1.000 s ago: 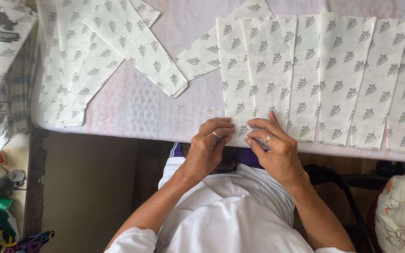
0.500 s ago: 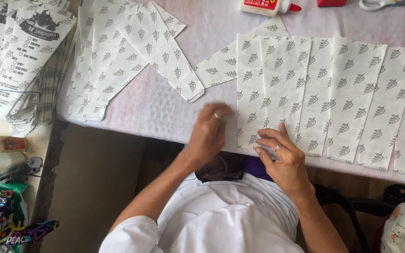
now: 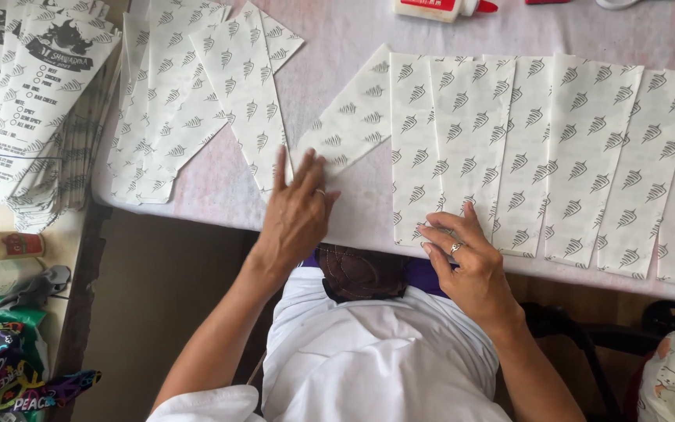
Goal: Arranging printed paper strips in a row on a table and applying a line of glue to the top edge of each strip for packaging assembly.
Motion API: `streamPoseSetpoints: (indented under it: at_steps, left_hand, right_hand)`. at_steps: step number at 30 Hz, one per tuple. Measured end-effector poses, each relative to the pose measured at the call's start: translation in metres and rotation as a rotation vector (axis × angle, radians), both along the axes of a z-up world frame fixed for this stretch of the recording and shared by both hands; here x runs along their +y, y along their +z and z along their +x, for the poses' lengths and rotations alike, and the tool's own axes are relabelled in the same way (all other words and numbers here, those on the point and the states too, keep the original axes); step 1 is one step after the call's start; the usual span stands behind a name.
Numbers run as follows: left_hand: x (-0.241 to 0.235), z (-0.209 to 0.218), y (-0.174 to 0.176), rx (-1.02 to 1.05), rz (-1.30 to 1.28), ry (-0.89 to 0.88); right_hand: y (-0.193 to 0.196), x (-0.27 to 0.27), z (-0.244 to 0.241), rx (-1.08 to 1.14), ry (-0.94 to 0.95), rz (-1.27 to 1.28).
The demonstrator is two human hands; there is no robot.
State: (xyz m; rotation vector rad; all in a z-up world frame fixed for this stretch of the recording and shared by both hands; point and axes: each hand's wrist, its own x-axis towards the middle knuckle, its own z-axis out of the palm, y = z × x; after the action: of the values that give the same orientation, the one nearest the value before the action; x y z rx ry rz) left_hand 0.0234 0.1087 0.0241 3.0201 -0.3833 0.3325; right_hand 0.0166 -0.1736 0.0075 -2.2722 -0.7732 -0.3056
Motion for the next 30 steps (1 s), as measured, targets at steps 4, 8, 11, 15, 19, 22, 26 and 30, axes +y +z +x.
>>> streamPoseSetpoints:
  at_steps: [4,8,11,15,19,22,26,30]
  left_hand:
    - [-0.022,-0.003,-0.001,0.090,-0.163,-0.178]
    - [-0.022,0.003,-0.008,0.087,-0.333,-0.244]
    - [-0.020,0.005,-0.015,0.091,-0.392,-0.280]
    - [-0.027,0.010,-0.032,-0.010,-0.409,-0.240]
    - [-0.035,0.018,-0.032,-0.052,-0.421,-0.242]
    - [-0.036,0.018,-0.031,-0.063,-0.429,-0.248]
    - [-0.031,0.009,-0.030,-0.246,-0.489,-0.281]
    - [-0.020,-0.019,-0.031,-0.322,-0.643,-0.304]
  right_hand:
    - [-0.002,0.000,-0.001,-0.011,-0.005,-0.049]
    - [-0.002,-0.001,-0.002,0.009,-0.002,-0.067]
    - [-0.004,-0.003,-0.003,-0.001,0.007,-0.093]
    - [-0.002,0.000,-0.005,-0.019,0.008,-0.127]
    - [0.002,0.003,-0.006,-0.031,0.009,-0.147]
    - [0.001,0.006,-0.007,-0.052,0.010,-0.112]
    - [0.004,0.012,-0.006,-0.115,0.006,-0.078]
    - [0.018,0.034,-0.008,-0.123,0.054,0.069]
